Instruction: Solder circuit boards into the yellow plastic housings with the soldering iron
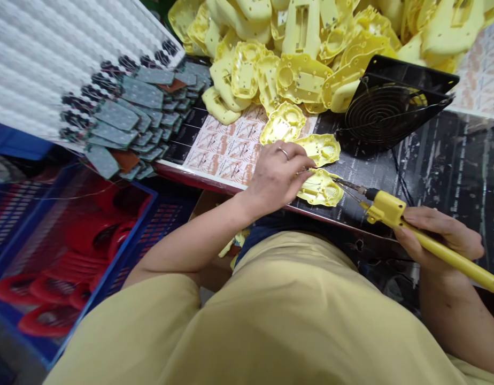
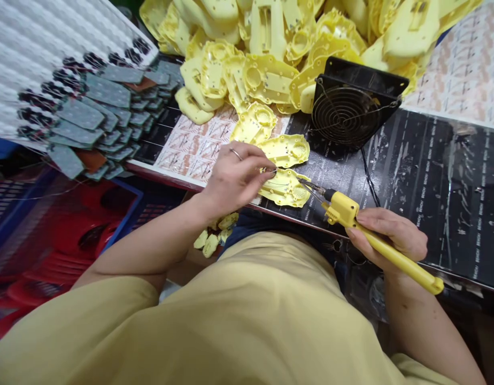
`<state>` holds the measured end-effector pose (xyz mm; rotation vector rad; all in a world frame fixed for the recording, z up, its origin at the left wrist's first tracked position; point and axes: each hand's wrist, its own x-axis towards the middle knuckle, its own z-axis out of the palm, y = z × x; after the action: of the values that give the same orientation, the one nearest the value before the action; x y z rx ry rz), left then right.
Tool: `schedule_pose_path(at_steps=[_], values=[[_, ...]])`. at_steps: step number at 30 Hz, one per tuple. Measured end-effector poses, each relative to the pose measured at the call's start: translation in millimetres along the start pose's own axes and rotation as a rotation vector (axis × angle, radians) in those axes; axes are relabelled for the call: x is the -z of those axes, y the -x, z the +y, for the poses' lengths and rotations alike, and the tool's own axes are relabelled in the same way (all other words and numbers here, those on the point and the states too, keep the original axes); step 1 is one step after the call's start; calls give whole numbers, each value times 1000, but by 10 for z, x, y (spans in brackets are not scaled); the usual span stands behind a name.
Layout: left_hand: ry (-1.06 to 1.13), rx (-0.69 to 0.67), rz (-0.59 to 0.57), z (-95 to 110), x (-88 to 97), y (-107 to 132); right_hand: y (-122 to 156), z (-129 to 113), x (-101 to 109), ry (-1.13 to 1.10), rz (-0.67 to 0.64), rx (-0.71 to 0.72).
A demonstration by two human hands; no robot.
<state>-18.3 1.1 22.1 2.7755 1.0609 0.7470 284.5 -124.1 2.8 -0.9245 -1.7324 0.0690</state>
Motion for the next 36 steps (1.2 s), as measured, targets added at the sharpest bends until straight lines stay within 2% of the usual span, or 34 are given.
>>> schedule_pose_path(at_steps=[3,6,12,15,19,22,24,28,32,36], values=[[81,130,-54,-126,9,-72,121,-8,25,135,33,-73],[110,133,-138,-169,-64,-144,226,-30,40,265,32,-107],[48,-80,-43,-48,-105,-46,300,-111,115,305,9,-137],[29,-166,-90,8,-97,36,279,-162,141,341,-8,-100],[72,-35,-212,69,-119,25,220,-244,95,359,-49,-8],[116,52,-298,108,-101,-30,199,-294,46,381,-70,8],[121,80,-333,132,-74,-54,200,-306,18,316,-135,3],[109,101,-342,168,-39,-65,214,-294,-32,172,-191,-26],[99,82,-327,179,-48,-66,185,-283,-79,206,-191,-37],[94,42,-309,171,-56,-78,95,-275,-96,206,-238,31]])
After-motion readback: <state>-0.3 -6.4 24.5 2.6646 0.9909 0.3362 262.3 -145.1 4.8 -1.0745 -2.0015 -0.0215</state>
